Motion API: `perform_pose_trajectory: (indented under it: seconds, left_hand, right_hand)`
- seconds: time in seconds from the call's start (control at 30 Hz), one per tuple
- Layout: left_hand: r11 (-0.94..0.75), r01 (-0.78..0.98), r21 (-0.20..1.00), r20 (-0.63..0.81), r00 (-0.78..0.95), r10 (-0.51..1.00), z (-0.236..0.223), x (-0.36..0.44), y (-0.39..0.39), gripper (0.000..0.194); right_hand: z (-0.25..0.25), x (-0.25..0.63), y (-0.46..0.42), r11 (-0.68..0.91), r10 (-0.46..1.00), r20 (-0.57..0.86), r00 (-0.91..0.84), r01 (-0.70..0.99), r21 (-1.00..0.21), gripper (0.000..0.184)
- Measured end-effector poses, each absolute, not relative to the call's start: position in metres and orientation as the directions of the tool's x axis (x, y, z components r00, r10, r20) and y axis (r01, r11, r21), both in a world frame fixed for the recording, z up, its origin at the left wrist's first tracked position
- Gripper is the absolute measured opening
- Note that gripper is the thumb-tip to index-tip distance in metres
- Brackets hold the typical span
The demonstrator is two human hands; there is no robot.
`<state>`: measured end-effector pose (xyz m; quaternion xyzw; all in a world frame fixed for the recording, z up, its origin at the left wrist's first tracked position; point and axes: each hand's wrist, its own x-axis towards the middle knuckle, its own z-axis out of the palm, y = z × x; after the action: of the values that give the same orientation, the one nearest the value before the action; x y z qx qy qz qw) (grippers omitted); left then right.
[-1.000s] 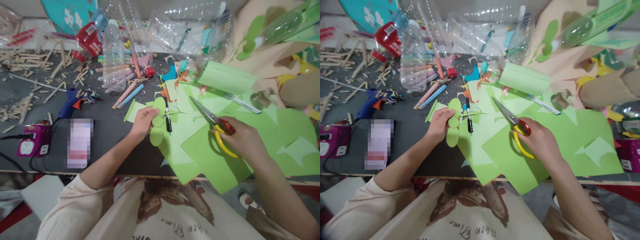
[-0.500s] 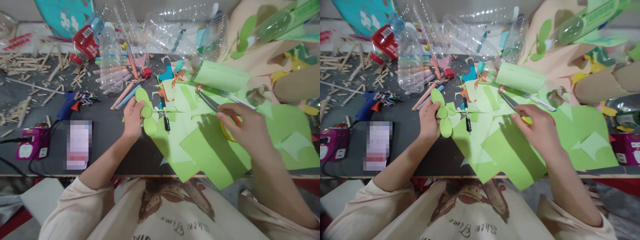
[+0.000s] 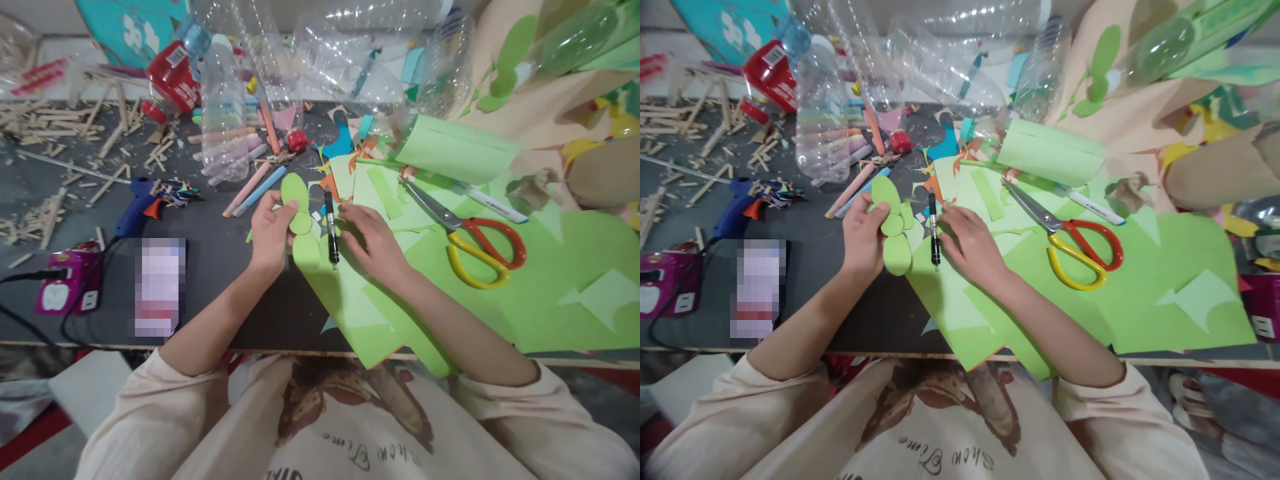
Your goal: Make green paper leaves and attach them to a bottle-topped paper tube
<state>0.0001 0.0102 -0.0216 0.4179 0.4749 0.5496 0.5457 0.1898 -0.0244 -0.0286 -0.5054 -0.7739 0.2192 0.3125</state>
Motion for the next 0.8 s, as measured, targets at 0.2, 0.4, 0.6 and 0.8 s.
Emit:
perform_pose_trajectory:
  seconds: [0.2,0.4,0.6,0.8]
  left_hand:
    - [0.012,-0.167,0.986,-0.008,0.021,1.000,-0.027,0.002,0.004,0.047]
    - [0.042,-0.148,0.988,-0.039,0.020,0.999,-0.031,0.008,-0.004,0.045]
    - [0.053,-0.165,0.985,-0.045,0.049,0.998,-0.032,0.013,-0.009,0.045]
    - [0.000,-0.141,0.990,0.014,0.099,0.995,-0.030,0.009,-0.007,0.041]
  right_hand:
    - [-0.026,0.196,-0.030,0.382,0.924,0.340,-0.175,0.429,-0.818,0.044]
    - [-0.026,0.195,-0.034,0.266,0.956,0.216,-0.196,0.279,-0.923,0.040]
    - [-0.025,0.192,-0.029,0.148,0.985,0.133,-0.109,0.136,-0.980,0.033]
    - [-0.025,0.196,-0.022,0.134,0.989,0.135,0.061,0.030,-0.991,0.030]
